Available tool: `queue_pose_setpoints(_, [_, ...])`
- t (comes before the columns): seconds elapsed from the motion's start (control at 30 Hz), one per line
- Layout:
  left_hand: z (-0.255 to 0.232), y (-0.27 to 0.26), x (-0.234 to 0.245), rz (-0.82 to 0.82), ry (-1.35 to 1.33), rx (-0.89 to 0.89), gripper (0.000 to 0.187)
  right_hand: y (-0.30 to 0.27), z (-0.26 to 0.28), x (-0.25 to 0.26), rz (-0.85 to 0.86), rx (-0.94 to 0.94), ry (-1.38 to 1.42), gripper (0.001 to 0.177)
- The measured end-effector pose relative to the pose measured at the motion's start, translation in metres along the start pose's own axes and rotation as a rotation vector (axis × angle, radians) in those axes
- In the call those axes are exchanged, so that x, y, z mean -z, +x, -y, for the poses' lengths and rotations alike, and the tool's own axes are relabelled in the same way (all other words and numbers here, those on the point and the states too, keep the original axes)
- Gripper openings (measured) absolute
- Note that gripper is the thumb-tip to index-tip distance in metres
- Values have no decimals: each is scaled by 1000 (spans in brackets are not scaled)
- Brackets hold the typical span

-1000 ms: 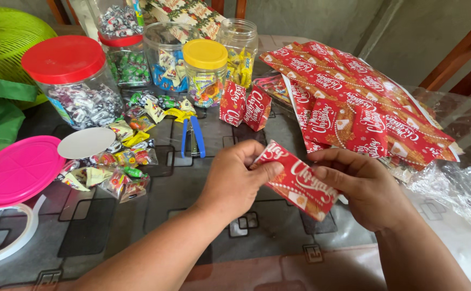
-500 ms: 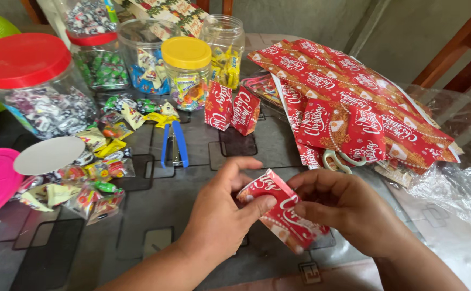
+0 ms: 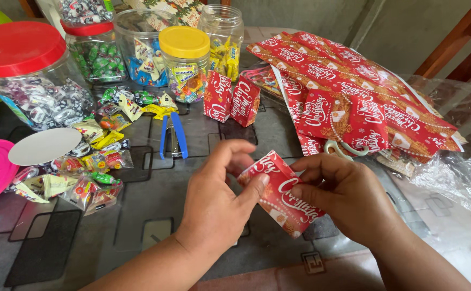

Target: The person folds a red Christmas-themed paper around a small rectangular item, creases the edges, and secures the wrap with tape. The hands repeatedly fold and adjust the paper to form a neat package.

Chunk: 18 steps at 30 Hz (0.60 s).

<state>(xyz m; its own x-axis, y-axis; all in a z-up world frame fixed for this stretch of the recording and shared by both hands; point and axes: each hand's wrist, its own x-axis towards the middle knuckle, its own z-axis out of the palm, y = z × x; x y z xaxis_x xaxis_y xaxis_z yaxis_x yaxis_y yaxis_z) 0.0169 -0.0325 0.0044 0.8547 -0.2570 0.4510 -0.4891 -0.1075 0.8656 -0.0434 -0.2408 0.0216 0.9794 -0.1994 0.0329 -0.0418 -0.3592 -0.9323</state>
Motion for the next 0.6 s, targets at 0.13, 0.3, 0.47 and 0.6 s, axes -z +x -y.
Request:
queue_pose_setpoints(0.13, [-1,0,1,-35,71,-124,31,-2,1,-2,-52,1,-58,31])
queue_pose_setpoints(0.3, [-7,-4,3,-30,106,-257,32,-1,0,-3,-85,34,-41,30])
queue_pose_setpoints(0.47, [-13,-9,1,-49,144,-305,35,-2,0,-4,-120,92,-114,30])
queue_pose_setpoints(0.6, [-16,-9,2,-50,102,-304,29,-3,4,-9,-156,47,-134,33])
